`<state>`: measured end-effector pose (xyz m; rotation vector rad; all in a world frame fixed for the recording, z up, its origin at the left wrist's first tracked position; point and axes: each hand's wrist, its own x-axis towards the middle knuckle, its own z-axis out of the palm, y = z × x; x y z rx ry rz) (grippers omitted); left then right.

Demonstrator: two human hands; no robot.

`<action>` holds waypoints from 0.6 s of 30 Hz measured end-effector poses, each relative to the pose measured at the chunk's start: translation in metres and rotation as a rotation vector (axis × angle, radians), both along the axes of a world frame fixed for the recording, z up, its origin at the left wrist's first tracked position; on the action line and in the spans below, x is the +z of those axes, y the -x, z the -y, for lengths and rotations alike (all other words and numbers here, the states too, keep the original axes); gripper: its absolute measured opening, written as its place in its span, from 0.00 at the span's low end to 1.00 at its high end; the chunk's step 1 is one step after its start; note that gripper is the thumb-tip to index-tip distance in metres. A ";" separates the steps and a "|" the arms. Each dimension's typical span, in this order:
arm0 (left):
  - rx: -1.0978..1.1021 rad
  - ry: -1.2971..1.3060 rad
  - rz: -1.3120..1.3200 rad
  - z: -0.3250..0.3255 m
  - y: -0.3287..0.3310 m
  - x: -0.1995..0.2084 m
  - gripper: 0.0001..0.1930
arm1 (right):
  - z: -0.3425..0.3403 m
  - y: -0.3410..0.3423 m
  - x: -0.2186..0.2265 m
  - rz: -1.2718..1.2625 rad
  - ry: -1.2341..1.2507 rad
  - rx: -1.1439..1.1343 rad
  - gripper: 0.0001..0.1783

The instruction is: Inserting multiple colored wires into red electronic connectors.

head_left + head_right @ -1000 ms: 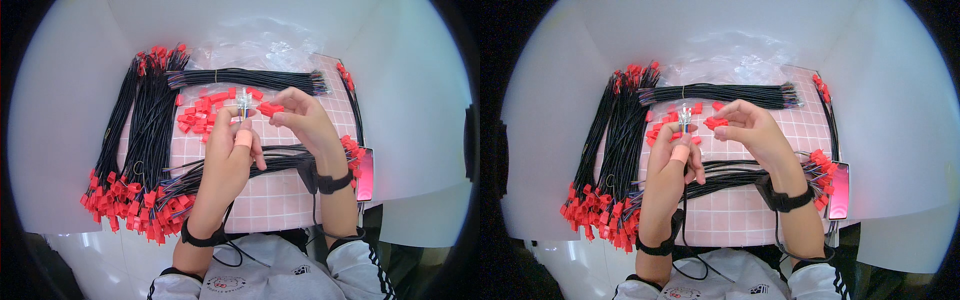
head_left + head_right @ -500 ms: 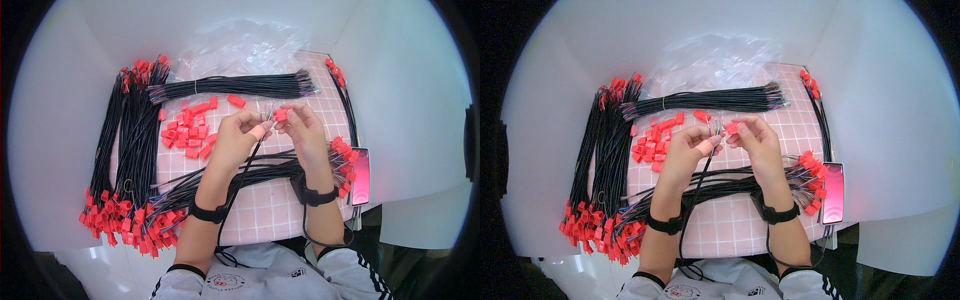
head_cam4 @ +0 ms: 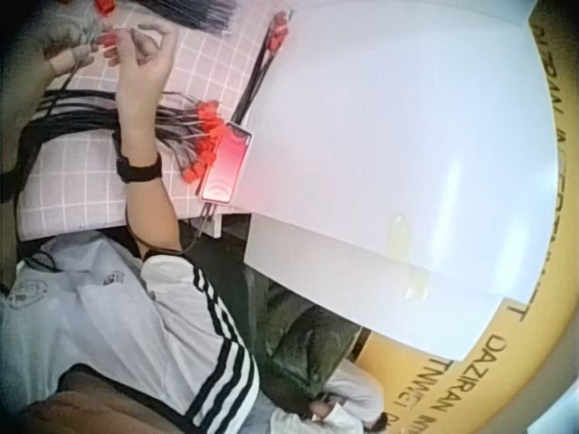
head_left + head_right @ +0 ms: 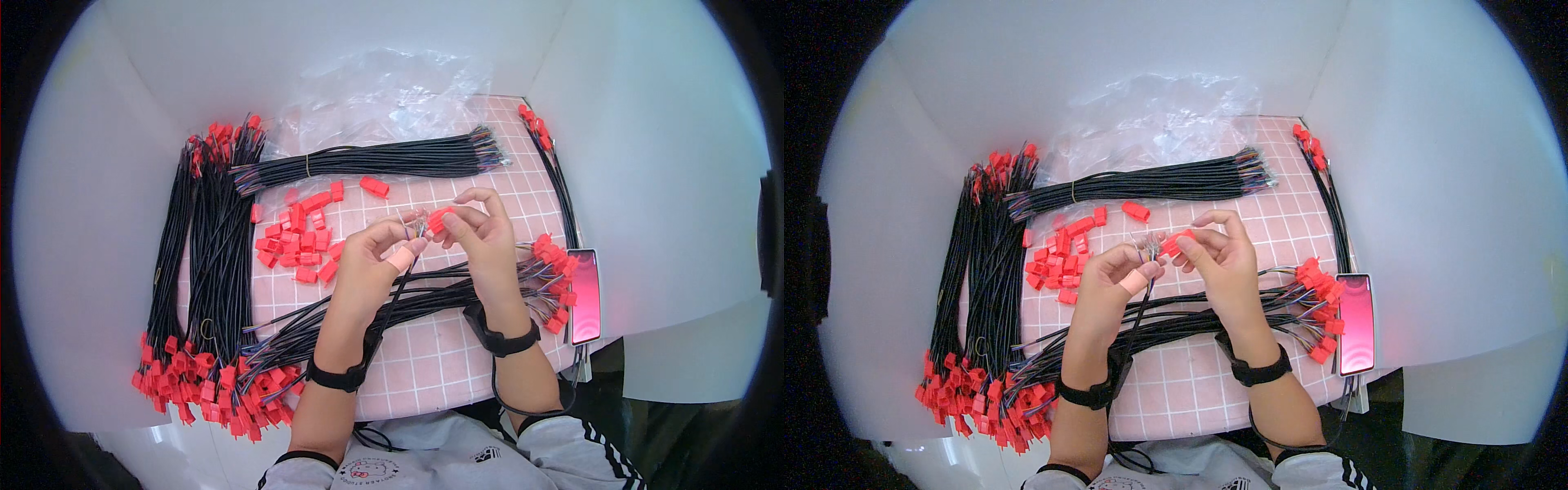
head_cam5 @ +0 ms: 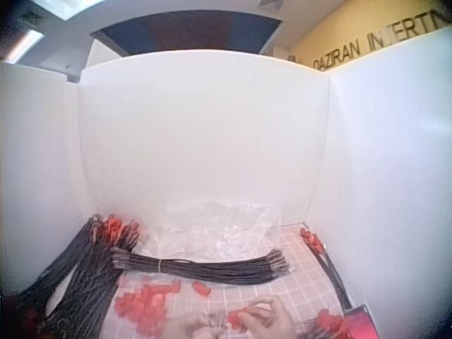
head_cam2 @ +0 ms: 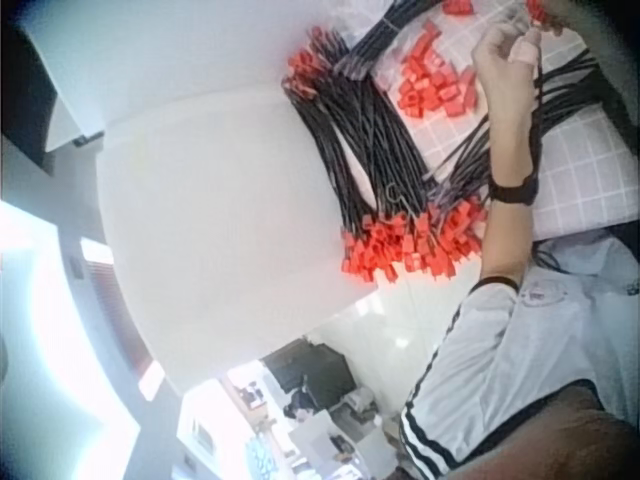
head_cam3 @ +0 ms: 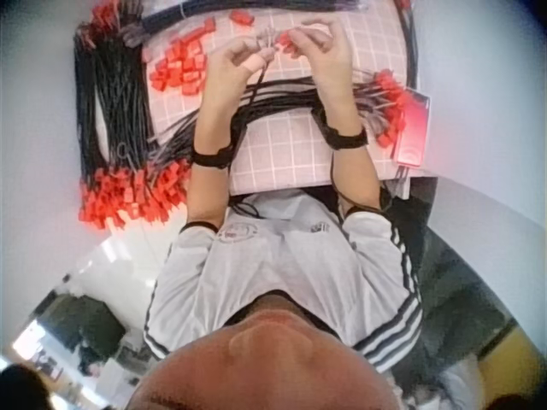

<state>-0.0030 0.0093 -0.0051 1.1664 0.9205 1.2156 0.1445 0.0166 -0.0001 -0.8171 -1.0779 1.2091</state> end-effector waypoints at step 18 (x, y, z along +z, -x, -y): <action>0.037 0.018 -0.012 0.009 -0.006 0.009 0.09 | -0.001 -0.003 -0.003 0.007 0.017 -0.075 0.12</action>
